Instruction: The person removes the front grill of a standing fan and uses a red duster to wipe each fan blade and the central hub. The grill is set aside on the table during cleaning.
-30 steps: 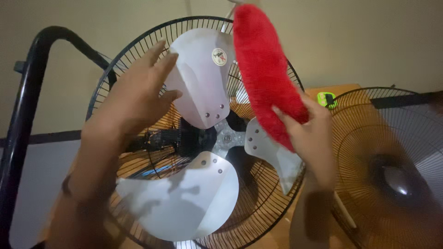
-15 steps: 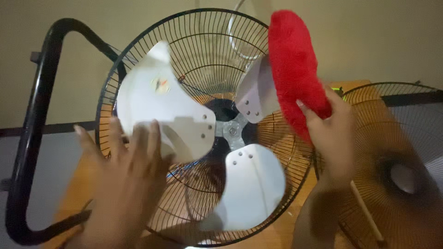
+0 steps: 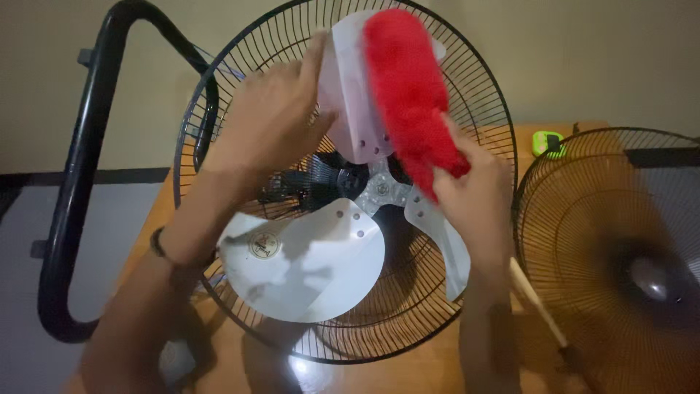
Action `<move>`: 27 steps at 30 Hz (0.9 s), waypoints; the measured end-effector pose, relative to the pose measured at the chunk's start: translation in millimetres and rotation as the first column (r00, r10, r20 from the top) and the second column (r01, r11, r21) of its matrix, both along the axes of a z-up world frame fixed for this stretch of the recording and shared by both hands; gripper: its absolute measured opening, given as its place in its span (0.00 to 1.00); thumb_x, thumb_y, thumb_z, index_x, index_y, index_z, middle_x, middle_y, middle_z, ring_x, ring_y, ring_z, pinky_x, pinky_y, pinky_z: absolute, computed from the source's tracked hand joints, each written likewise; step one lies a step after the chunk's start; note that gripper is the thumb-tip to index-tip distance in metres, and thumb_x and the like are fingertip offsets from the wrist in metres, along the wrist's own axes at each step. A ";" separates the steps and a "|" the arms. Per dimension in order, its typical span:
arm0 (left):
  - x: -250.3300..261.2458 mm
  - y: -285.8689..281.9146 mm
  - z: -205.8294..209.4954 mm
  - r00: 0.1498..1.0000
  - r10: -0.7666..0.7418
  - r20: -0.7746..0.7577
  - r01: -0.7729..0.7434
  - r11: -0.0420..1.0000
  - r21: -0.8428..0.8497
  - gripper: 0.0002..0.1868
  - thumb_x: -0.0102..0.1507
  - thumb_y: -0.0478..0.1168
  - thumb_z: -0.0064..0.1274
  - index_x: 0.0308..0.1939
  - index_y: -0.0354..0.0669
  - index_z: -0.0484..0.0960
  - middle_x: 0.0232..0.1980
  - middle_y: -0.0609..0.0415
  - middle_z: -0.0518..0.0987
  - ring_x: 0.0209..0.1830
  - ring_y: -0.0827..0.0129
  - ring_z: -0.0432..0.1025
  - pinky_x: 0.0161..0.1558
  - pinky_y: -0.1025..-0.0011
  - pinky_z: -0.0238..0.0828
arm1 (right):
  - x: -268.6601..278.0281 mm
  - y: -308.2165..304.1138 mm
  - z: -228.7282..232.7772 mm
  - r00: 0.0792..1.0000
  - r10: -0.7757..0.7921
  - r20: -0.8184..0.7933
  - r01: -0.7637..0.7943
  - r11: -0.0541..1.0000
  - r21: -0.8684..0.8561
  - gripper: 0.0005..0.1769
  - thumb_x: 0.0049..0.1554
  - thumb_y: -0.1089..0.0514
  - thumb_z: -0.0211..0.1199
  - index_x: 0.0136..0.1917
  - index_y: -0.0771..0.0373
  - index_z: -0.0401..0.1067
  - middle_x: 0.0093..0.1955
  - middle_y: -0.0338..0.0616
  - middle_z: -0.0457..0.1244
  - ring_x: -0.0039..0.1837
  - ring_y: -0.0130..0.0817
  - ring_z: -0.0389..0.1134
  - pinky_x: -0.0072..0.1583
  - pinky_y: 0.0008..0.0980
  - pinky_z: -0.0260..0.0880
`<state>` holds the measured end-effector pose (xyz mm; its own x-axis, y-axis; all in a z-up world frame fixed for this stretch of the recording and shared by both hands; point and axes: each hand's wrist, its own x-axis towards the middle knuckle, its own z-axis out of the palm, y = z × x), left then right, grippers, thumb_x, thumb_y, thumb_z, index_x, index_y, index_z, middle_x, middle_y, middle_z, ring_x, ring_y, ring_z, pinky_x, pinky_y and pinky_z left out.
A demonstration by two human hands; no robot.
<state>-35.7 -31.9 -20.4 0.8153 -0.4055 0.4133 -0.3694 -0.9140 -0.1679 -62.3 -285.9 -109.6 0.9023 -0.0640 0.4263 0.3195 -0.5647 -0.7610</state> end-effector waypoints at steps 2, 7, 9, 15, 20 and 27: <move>19.7 9.9 0.6 0.994 -0.096 0.058 0.098 0.994 -0.044 0.52 0.61 0.51 0.65 0.76 0.23 0.51 0.52 0.27 0.78 0.52 0.39 0.74 0.52 0.51 0.73 | 2.6 0.9 -2.4 0.997 -0.065 -0.035 0.064 0.997 -0.030 0.37 0.52 0.68 0.64 0.75 0.55 0.69 0.48 0.61 0.71 0.44 0.42 0.75 0.51 0.37 0.72; 63.5 13.7 9.2 0.973 -0.184 0.142 0.190 0.982 -0.024 0.55 0.54 0.44 0.65 0.75 0.20 0.51 0.56 0.23 0.74 0.53 0.36 0.73 0.53 0.52 0.73 | 15.7 -4.7 -17.6 0.913 0.367 0.181 -0.402 0.885 0.235 0.31 0.53 0.68 0.60 0.70 0.65 0.68 0.59 0.56 0.71 0.57 0.38 0.75 0.54 0.34 0.78; 82.2 3.6 15.4 0.990 -0.062 0.127 0.061 0.998 0.012 0.52 0.49 0.36 0.59 0.74 0.25 0.52 0.58 0.26 0.74 0.54 0.38 0.73 0.52 0.52 0.73 | 21.2 -5.1 -16.7 0.911 0.344 0.230 -0.387 0.905 0.179 0.28 0.55 0.68 0.62 0.69 0.69 0.70 0.60 0.58 0.71 0.59 0.41 0.75 0.60 0.36 0.74; 90.9 -34.6 -9.8 0.933 -0.147 0.328 0.174 0.983 -0.055 0.41 0.58 0.29 0.48 0.74 0.20 0.49 0.62 0.21 0.74 0.48 0.38 0.75 0.49 0.51 0.74 | 31.9 -9.7 -1.2 0.988 0.067 0.137 -0.083 0.990 0.114 0.30 0.51 0.68 0.63 0.68 0.68 0.71 0.58 0.59 0.71 0.58 0.37 0.75 0.59 0.34 0.73; 79.8 -26.9 -7.0 0.998 -0.033 0.053 0.044 0.976 -0.214 0.45 0.61 0.33 0.47 0.77 0.20 0.43 0.42 0.28 0.79 0.40 0.38 0.75 0.46 0.48 0.72 | 37.2 -14.3 -8.5 0.946 0.296 0.128 -0.314 0.938 0.148 0.29 0.52 0.65 0.66 0.68 0.66 0.71 0.54 0.55 0.73 0.54 0.40 0.77 0.58 0.34 0.75; 82.3 -18.6 -15.0 0.994 -0.058 0.098 0.079 0.970 -0.232 0.35 0.70 0.35 0.44 0.78 0.21 0.53 0.49 0.29 0.79 0.48 0.39 0.74 0.49 0.50 0.72 | 36.0 4.0 -7.4 1.000 0.005 -0.010 -0.004 0.995 0.102 0.36 0.50 0.66 0.67 0.73 0.58 0.69 0.51 0.54 0.72 0.46 0.35 0.75 0.51 0.32 0.74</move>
<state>46.6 -50.5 -35.4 0.7443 -0.3422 0.5736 -0.4260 -0.9046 0.0130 -26.3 -281.9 -117.0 0.9071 -0.1029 0.4082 0.3133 -0.4826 -0.8179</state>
